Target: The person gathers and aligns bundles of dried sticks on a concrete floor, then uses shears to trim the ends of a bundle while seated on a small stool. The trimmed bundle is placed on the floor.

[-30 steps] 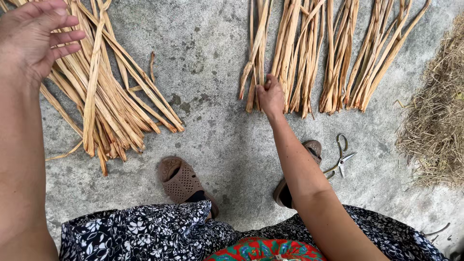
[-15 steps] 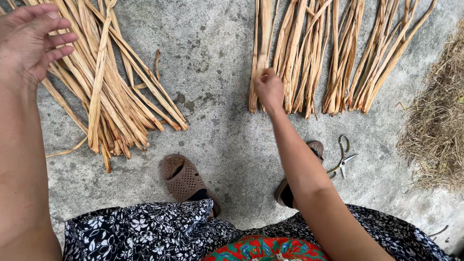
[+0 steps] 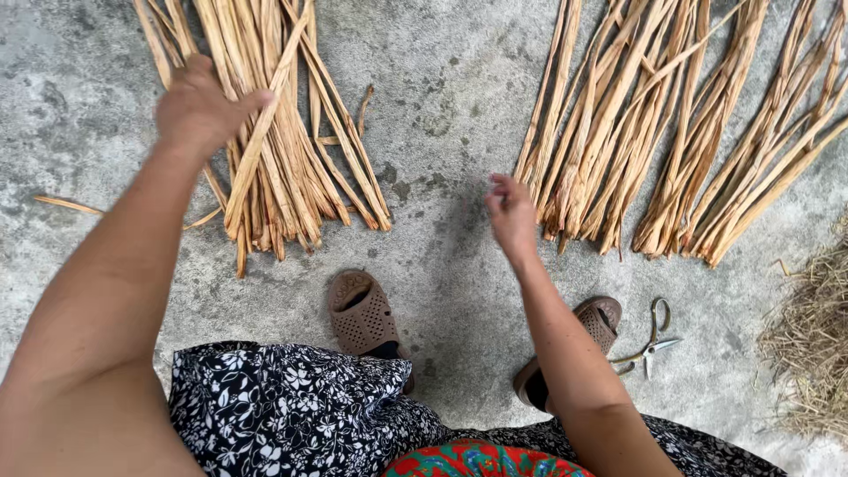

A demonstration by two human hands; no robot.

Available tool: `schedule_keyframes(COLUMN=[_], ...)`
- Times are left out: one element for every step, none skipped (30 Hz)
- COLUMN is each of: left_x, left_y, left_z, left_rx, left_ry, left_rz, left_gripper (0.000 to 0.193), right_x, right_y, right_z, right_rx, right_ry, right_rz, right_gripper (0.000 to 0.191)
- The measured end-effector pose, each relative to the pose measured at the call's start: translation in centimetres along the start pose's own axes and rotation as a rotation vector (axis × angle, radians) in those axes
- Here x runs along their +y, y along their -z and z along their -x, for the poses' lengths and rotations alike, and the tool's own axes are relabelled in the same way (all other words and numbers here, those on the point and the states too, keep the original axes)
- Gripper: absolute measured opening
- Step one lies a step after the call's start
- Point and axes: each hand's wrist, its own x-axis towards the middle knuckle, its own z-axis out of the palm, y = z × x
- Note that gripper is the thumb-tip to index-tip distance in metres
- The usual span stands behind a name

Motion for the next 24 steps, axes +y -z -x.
schedule_keyframes(left_x=[0.8,1.7,2.3,2.6,2.7,2.6,2.1,1.4,0.6,-0.2,-1.1,-2.0,-2.7,-3.3,-3.7,-3.9,-4.1,-4.0,-3.7,-3.3,-2.7,-1.8,-0.6,0.9], left_y=[-0.3,-0.8,-1.0,-1.1,-1.2,-1.3,-1.2,-1.0,-0.9,-0.9,-1.0,-1.0,-0.8,-0.6,-0.4,-0.2,0.3,0.8,1.1,1.4,1.6,1.8,1.6,1.5], left_z=[0.6,1.2,1.4,1.5,1.4,1.2,0.9,0.4,-0.1,-0.4,-0.7,-0.9,-1.2,-1.3,-1.4,-1.3,-1.2,-1.0,-0.7,-0.3,0.1,0.5,1.0,1.6], left_rx=[0.021,0.043,0.067,0.01,-0.05,-0.11,-0.14,-0.17,-0.2,-0.184,-0.169,-0.155,-0.084,-0.013,0.06,0.063,0.067,0.071,0.037,0.002,-0.032,-0.004,0.024,0.052], left_ry=[-0.036,-0.072,-0.108,-0.045,0.016,0.078,0.085,0.092,0.097,0.114,0.131,0.15,0.13,0.111,0.091,0.054,0.016,-0.024,-0.003,0.019,0.041,0.019,-0.002,-0.022], left_rz=[-0.024,-0.048,-0.073,-0.021,0.031,0.084,0.127,0.17,0.212,0.293,0.375,0.455,0.556,0.656,0.755,0.892,1.028,1.166,1.245,1.325,1.404,1.472,1.539,1.605], left_gripper=[0.112,0.117,0.122,0.119,0.116,0.113,0.095,0.078,0.062,0.054,0.046,0.037,0.033,0.03,0.028,0.029,0.03,0.032,0.029,0.029,0.03,0.032,0.035,0.037], right_x=[-0.6,-1.0,-1.3,-1.5,-1.6,-1.5,-1.4,-1.1,-0.8,-0.5,-0.3,-0.1,0.0,0.0,-0.1,-0.3,-0.7,-1.3,-2.1,-3.0,-4.1,-5.5,-6.9,-8.3], right_y=[-1.1,-2.0,-3.0,-3.8,-4.4,-5.0,-5.2,-5.3,-5.3,-5.3,-5.2,-5.1,-5.1,-5.2,-5.2,-5.2,-5.2,-5.3,-5.4,-5.3,-5.2,-5.2,-5.0,-4.7], right_z=[0.4,0.9,1.2,1.5,1.7,1.8,1.8,1.7,1.6,1.4,1.2,0.9,0.8,0.7,0.7,0.7,0.8,0.9,1.1,1.4,1.7,2.0,2.4,2.8], right_rx=[-0.041,-0.088,-0.134,-0.177,-0.192,-0.207,-0.222,-0.24,-0.258,-0.276,-0.274,-0.274,-0.275,-0.282,-0.288,-0.293,-0.304,-0.314,-0.325,-0.353,-0.381,-0.409,-0.417,-0.426], right_ry=[0.091,0.102,0.115,0.126,0.15,0.175,0.2,0.192,0.183,0.174,0.182,0.189,0.196,0.193,0.19,0.188,0.185,0.182,0.179,0.192,0.205,0.218,0.229,0.239], right_rz=[-0.016,0.014,0.042,0.069,0.054,0.039,0.026,0.038,0.049,0.059,0.016,-0.027,-0.07,-0.062,-0.054,-0.046,-0.03,-0.012,0.006,0.011,0.016,0.02,-0.03,-0.081], right_gripper=[0.032,0.031,0.029,0.028,0.027,0.027,0.027,0.027,0.027,0.027,0.028,0.029,0.029,0.03,0.031,0.032,0.031,0.031,0.031,0.031,0.031,0.031,0.037,0.044])
